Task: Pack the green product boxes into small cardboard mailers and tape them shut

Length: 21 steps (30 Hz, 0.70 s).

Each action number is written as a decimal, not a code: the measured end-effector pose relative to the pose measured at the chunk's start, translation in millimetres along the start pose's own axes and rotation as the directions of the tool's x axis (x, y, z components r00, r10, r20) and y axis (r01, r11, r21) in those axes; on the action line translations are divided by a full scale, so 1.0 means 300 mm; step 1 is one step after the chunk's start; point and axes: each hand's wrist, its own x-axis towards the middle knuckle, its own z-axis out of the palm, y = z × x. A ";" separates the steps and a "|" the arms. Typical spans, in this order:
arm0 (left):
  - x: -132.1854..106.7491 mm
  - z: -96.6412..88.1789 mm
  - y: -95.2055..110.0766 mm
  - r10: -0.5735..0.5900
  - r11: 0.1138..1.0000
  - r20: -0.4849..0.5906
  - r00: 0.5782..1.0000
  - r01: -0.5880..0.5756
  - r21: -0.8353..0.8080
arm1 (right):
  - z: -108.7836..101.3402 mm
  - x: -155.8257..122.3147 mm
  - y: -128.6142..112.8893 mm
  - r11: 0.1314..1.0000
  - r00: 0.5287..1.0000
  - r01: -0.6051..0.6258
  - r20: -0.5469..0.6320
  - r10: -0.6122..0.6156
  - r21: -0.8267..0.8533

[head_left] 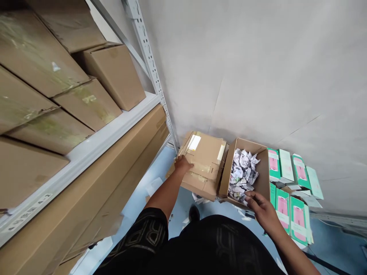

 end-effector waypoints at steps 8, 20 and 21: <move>0.028 -0.010 -0.029 0.072 0.992 0.032 0.997 -0.068 -0.102 | 0.091 0.057 -0.046 0.999 1.000 0.004 0.018 -0.005 0.042; 0.047 0.037 -0.011 -0.019 0.967 0.057 0.998 0.033 -0.251 | 0.178 0.091 -0.089 0.996 0.997 0.042 0.065 -0.047 0.077; 0.061 0.023 -0.020 -0.005 0.961 0.064 0.998 0.023 -0.276 | 0.172 0.090 -0.086 0.996 0.997 0.036 0.063 -0.041 0.076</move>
